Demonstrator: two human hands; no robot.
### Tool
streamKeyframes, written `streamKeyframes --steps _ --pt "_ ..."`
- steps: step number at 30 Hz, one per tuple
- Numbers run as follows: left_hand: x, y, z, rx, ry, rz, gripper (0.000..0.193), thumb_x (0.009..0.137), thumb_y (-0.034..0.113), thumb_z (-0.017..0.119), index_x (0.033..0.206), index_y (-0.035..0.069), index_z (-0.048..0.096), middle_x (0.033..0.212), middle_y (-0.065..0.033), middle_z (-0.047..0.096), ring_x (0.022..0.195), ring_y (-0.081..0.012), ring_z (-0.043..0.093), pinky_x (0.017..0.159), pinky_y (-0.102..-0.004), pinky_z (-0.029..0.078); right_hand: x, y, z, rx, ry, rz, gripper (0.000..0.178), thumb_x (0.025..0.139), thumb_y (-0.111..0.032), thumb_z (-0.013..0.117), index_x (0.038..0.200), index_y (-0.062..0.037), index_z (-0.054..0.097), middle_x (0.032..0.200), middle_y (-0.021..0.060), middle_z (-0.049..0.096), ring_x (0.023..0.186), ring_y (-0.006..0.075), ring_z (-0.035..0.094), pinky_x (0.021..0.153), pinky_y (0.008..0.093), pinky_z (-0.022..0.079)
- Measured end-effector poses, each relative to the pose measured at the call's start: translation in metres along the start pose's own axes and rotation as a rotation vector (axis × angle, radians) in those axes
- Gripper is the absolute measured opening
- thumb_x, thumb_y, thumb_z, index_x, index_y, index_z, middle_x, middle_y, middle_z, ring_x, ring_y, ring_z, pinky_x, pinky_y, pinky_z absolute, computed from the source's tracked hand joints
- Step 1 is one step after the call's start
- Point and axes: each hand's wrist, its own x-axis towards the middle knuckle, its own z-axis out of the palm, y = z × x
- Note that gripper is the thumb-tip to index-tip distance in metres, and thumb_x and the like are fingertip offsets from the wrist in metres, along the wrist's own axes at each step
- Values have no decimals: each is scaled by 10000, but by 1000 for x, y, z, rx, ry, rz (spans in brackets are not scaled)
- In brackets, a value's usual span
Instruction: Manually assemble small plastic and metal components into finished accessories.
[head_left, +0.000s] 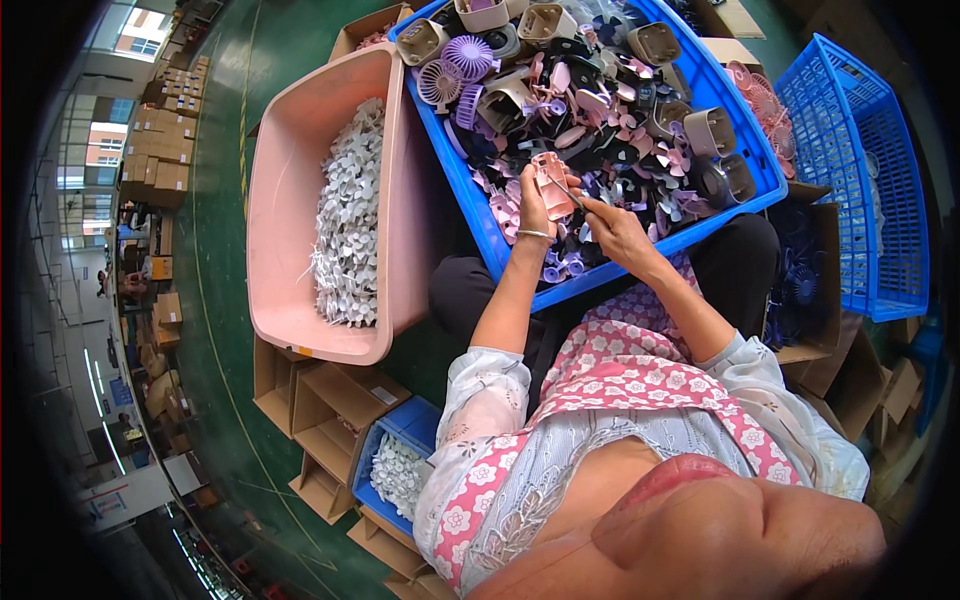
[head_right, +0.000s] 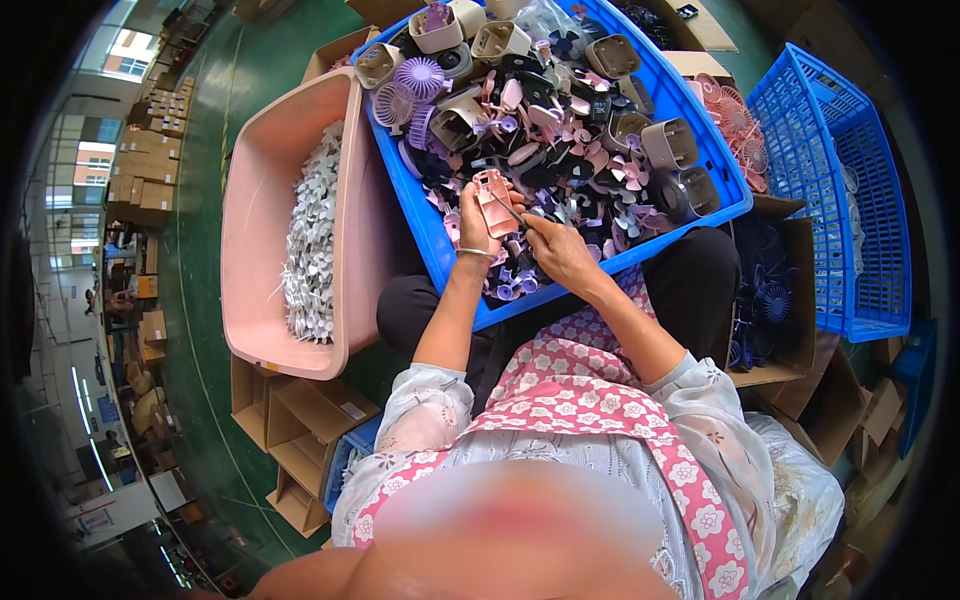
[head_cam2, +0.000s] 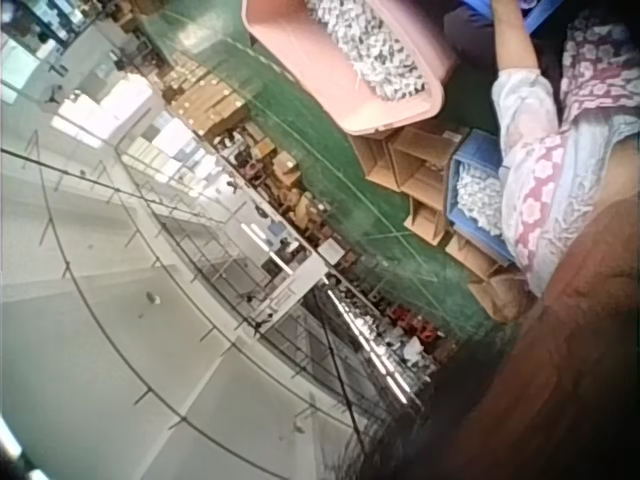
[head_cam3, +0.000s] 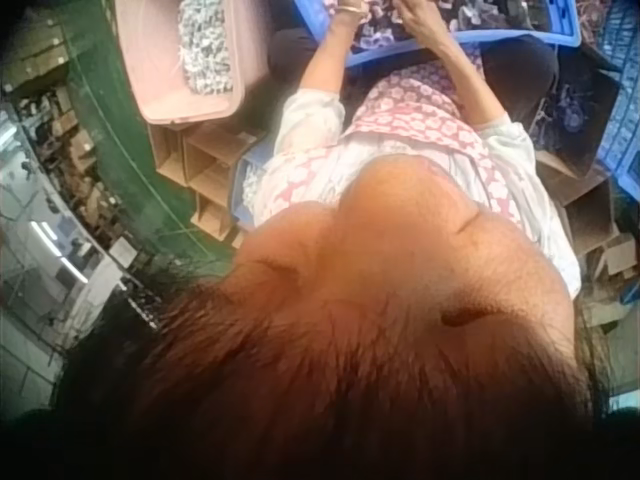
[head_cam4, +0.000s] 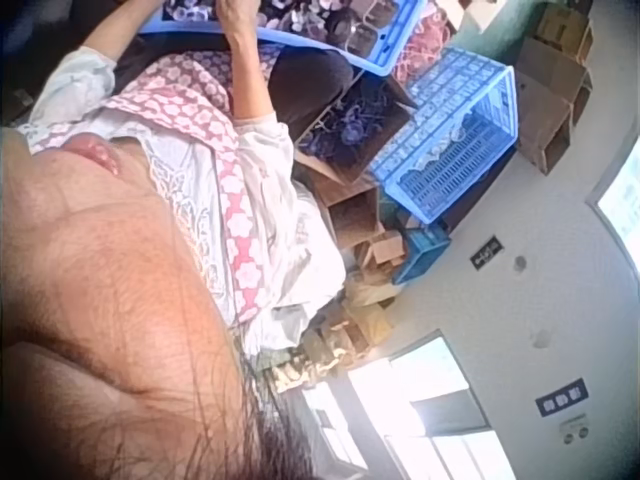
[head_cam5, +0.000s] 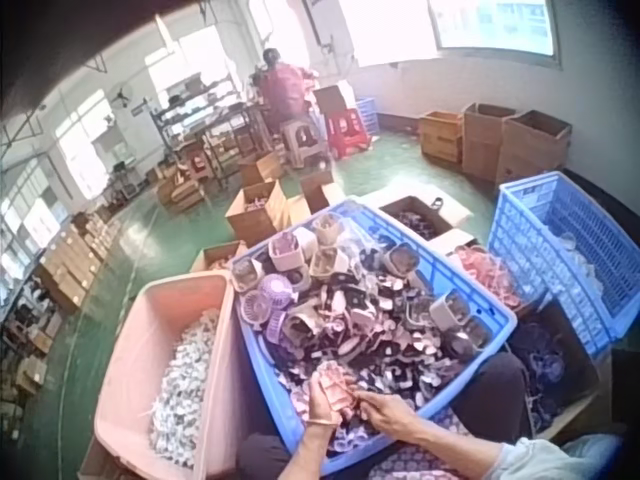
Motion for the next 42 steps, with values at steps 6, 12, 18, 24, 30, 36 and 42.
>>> streamKeyframes --steps 6,12,18,24,30,36,42 --pt "-10 3 8 119 103 38 641 841 655 261 927 80 531 670 -44 576 571 -164 572 545 -279 486 -3 1 8 305 -22 102 278 891 -171 423 1066 2 553 535 64 515 430 113 507 404 270 409" --pt "-10 4 11 116 95 109 586 856 622 278 935 95 522 661 -35 572 578 -154 568 546 -275 480 -7 -8 11 271 -30 129 251 901 -203 400 938 -1 545 525 32 509 396 111 497 368 251 400" --pt "-12 9 12 47 71 77 554 876 582 265 918 85 507 664 -35 550 559 -154 546 534 -271 477 -6 6 23 783 -161 245 268 919 -304 389 935 -62 504 577 8 480 366 80 433 320 198 311" --pt "-17 2 17 97 69 78 545 884 578 246 929 96 497 649 -28 528 546 -140 515 506 -248 441 -12 11 29 778 -110 215 256 928 -303 393 891 -76 505 569 -4 460 355 60 400 311 194 291" --pt "-11 -2 8 -23 95 -6 578 862 605 277 901 77 508 673 -46 540 564 -168 520 522 -276 447 4 21 37 785 -134 175 276 936 -320 381 885 -81 511 549 -15 442 336 55 364 306 186 268" --pt "-8 6 6 -23 61 -45 628 853 623 265 932 55 520 666 -56 553 560 -167 531 505 -276 451 0 5 24 771 -140 228 259 913 -317 435 933 -67 499 580 -10 472 414 71 449 367 198 325" --pt "-13 2 19 281 97 26 599 865 601 319 1038 69 534 693 -41 571 580 -126 553 551 -242 468 -5 29 11 216 -30 31 255 836 -229 550 989 -25 551 569 -17 470 441 55 444 407 205 344"
